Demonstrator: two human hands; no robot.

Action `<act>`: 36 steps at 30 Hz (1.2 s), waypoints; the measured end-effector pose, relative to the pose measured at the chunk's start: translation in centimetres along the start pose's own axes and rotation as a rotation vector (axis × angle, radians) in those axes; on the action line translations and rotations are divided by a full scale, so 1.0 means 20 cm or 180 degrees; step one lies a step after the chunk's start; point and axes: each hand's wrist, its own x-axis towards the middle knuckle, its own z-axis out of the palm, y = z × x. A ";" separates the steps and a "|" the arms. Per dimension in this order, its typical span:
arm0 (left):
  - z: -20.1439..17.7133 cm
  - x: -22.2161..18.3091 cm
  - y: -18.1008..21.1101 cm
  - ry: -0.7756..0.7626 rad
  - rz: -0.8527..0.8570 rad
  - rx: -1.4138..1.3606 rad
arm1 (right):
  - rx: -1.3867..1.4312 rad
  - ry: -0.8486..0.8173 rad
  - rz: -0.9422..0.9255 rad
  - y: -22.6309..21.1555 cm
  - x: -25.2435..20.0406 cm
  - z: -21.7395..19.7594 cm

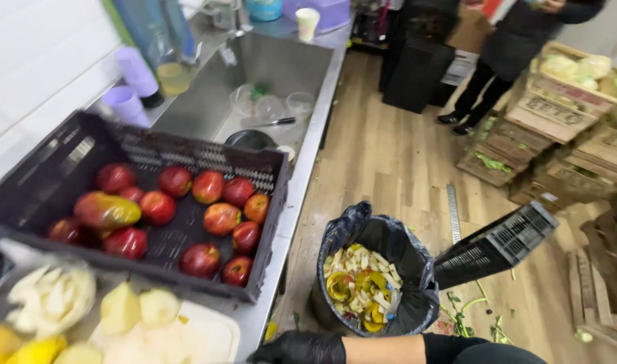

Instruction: Cutting and preparing pears on a cutting board in a produce preparation area.

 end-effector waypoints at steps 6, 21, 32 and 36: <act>-0.45 -0.63 0.65 0.0820 -0.1161 0.0364 | -0.2047 -0.0922 -0.0996 -0.48 0.05 -0.07; -0.51 -0.61 0.93 0.1432 -0.1632 -0.0031 | -0.2682 -0.0852 -0.0350 -0.57 0.35 0.38; -0.56 -0.59 0.96 0.1280 -0.1721 -0.0004 | -0.2538 -0.0585 -0.0104 -0.62 0.18 0.27; -0.54 -0.61 0.95 0.1254 -0.1757 -0.0076 | -0.2854 -0.0877 -0.0237 -0.60 0.29 0.44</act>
